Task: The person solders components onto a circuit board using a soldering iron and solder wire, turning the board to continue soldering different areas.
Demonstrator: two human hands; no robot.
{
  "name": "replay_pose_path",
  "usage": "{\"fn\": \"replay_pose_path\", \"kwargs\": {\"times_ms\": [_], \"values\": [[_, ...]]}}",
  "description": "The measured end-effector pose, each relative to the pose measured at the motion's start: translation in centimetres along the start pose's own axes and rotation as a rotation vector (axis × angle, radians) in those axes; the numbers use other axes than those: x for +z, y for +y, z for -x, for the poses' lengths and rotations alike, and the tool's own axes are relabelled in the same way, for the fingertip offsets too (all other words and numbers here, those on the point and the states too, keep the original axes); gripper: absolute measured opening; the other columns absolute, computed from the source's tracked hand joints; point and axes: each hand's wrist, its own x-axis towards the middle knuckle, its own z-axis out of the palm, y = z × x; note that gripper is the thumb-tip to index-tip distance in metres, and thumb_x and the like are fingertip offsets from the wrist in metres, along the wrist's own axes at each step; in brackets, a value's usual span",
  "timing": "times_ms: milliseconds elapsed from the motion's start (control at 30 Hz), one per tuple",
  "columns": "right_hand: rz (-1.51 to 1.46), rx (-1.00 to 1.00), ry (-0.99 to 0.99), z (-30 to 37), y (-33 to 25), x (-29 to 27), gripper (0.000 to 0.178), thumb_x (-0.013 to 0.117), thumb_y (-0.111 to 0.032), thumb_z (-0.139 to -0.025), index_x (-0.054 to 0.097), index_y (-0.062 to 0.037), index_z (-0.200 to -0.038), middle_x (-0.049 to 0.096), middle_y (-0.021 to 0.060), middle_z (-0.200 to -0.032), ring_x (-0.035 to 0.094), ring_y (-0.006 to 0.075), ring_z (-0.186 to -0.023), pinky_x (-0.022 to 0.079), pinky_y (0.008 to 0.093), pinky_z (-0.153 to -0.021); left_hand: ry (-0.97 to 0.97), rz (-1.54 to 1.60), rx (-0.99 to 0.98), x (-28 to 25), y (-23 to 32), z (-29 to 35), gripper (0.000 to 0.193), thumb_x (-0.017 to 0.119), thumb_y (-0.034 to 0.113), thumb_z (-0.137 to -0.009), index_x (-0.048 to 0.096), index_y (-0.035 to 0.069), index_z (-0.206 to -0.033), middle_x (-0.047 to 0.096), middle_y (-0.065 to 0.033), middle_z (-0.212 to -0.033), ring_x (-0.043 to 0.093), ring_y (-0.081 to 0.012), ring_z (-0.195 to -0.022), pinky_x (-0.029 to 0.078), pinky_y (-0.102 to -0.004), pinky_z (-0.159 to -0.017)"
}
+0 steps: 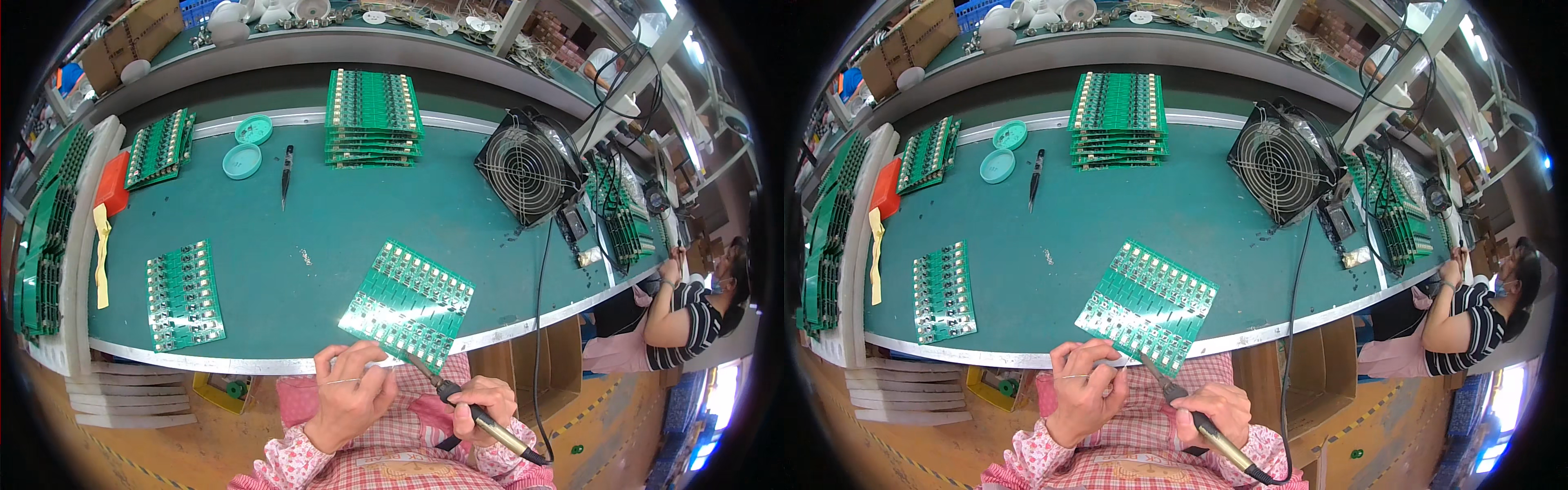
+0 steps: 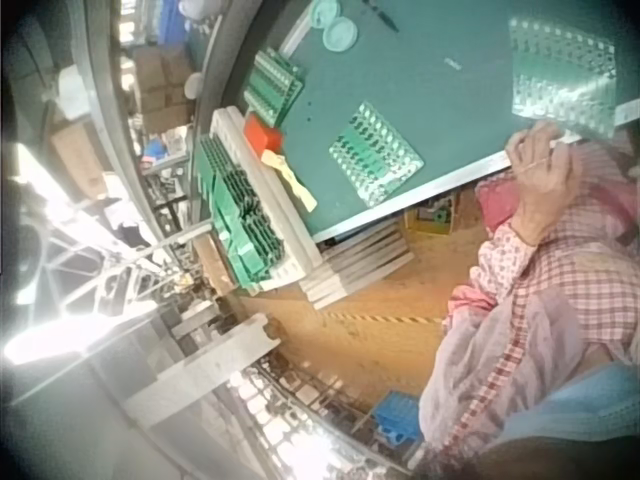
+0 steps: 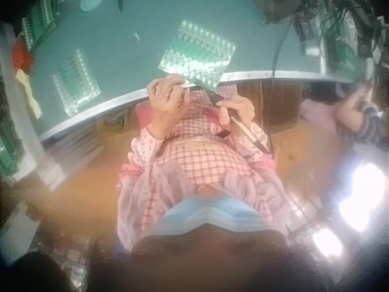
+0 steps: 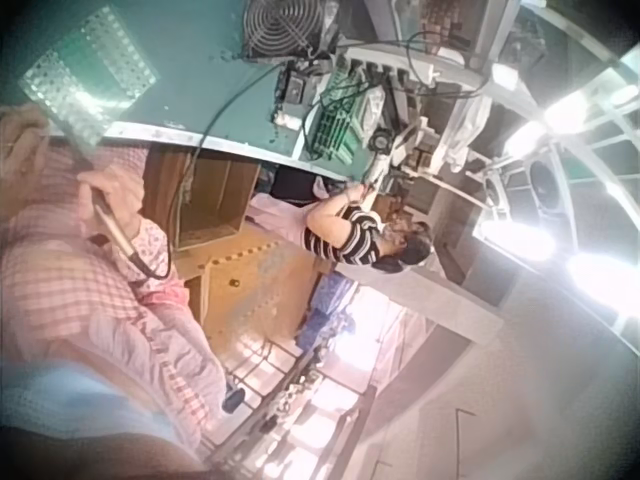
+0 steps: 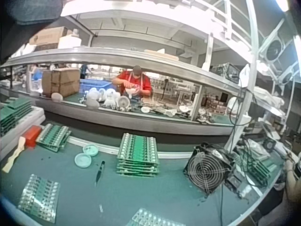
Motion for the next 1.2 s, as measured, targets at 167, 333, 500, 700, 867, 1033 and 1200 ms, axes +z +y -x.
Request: {"fn": "replay_pose_path", "kwargs": {"times_ms": [167, 333, 500, 700, 867, 1033, 1200], "values": [[-0.013, 0.001, 0.009, -0.1, 0.2, 0.4, 0.012, 0.067, -0.004, -0.080, 0.062, 0.0016, -0.089, 0.066, 0.0081, -0.063, 0.058, 0.0173, -0.044, 0.046, 0.0284, -0.041, 0.004, -0.008, -0.002, 0.1, 0.0, 0.0, 0.019, 0.072, 0.006, -0.073, 0.054, 0.010, -0.075, 0.062, -0.0039, -0.100, 0.064, -0.0223, -0.096, 0.036, -0.0401, -0.086], [0.020, -0.050, -0.001, -0.4, 0.4, 0.2, 0.014, 0.069, -0.004, -0.076, 0.064, -0.0008, -0.088, 0.061, 0.0048, -0.059, 0.056, 0.0164, -0.044, 0.046, 0.0279, -0.042, 0.006, -0.015, -0.005, 0.2, 0.1, -0.1, 0.020, 0.073, 0.007, -0.073, 0.053, 0.010, -0.074, 0.062, -0.0037, -0.100, 0.064, -0.0220, -0.095, 0.036, -0.0397, -0.084], [0.191, -0.180, -0.268, -1.3, 0.1, -1.0, 0.017, 0.072, -0.010, -0.072, 0.067, -0.0081, -0.089, 0.050, -0.0021, -0.057, 0.053, 0.0130, -0.047, 0.043, 0.0244, -0.045, -0.007, -0.022, -0.011, 0.0, 0.0, -0.2, 0.020, 0.073, 0.007, -0.073, 0.053, 0.010, -0.074, 0.062, -0.0037, -0.099, 0.064, -0.0217, -0.095, 0.036, -0.0395, -0.083], [0.298, -0.291, -0.240, 0.4, 0.2, -0.1, 0.028, 0.072, -0.011, -0.073, 0.066, -0.0092, -0.099, 0.050, -0.0037, -0.059, 0.053, 0.0118, -0.049, 0.043, 0.0231, -0.046, -0.022, 0.005, -0.010, -0.2, 0.1, -0.4, 0.019, 0.072, 0.007, -0.073, 0.053, 0.010, -0.075, 0.062, -0.0039, -0.098, 0.065, -0.0224, -0.095, 0.036, -0.0395, -0.082], [0.239, -0.111, -0.158, 0.2, -0.9, 0.8, 0.027, 0.071, -0.007, -0.069, 0.065, -0.0072, -0.096, 0.053, -0.0019, -0.059, 0.055, 0.0127, -0.049, 0.044, 0.0243, -0.046, -0.030, -0.001, -0.013, -0.3, 0.0, -0.4, 0.018, 0.072, 0.006, -0.074, 0.054, 0.009, -0.076, 0.062, -0.0040, -0.097, 0.065, -0.0230, -0.097, 0.036, -0.0394, -0.082], [0.049, -0.010, -0.095, -0.7, 0.0, -0.5, 0.010, 0.069, -0.004, -0.071, 0.066, -0.0036, -0.081, 0.057, 0.0037, -0.054, 0.054, 0.0159, -0.041, 0.044, 0.0268, -0.041, -0.039, 0.020, -0.040, -0.5, 0.0, -0.4, 0.016, 0.070, 0.005, -0.074, 0.055, 0.009, -0.076, 0.062, -0.0042, -0.097, 0.065, -0.0229, -0.099, 0.037, -0.0394, -0.082], [-0.103, 0.315, 0.091, -0.9, -0.1, -1.8, 0.015, 0.063, -0.012, -0.088, 0.060, 0.0015, -0.084, 0.065, 0.0064, -0.059, 0.060, 0.0151, -0.045, 0.048, 0.0270, -0.044, -0.051, 0.054, -0.043, -0.8, 0.2, -1.1, 0.015, 0.070, 0.005, -0.074, 0.056, 0.008, -0.076, 0.062, -0.0049, -0.096, 0.064, -0.0231, -0.097, 0.039, -0.0398, -0.081]]}}
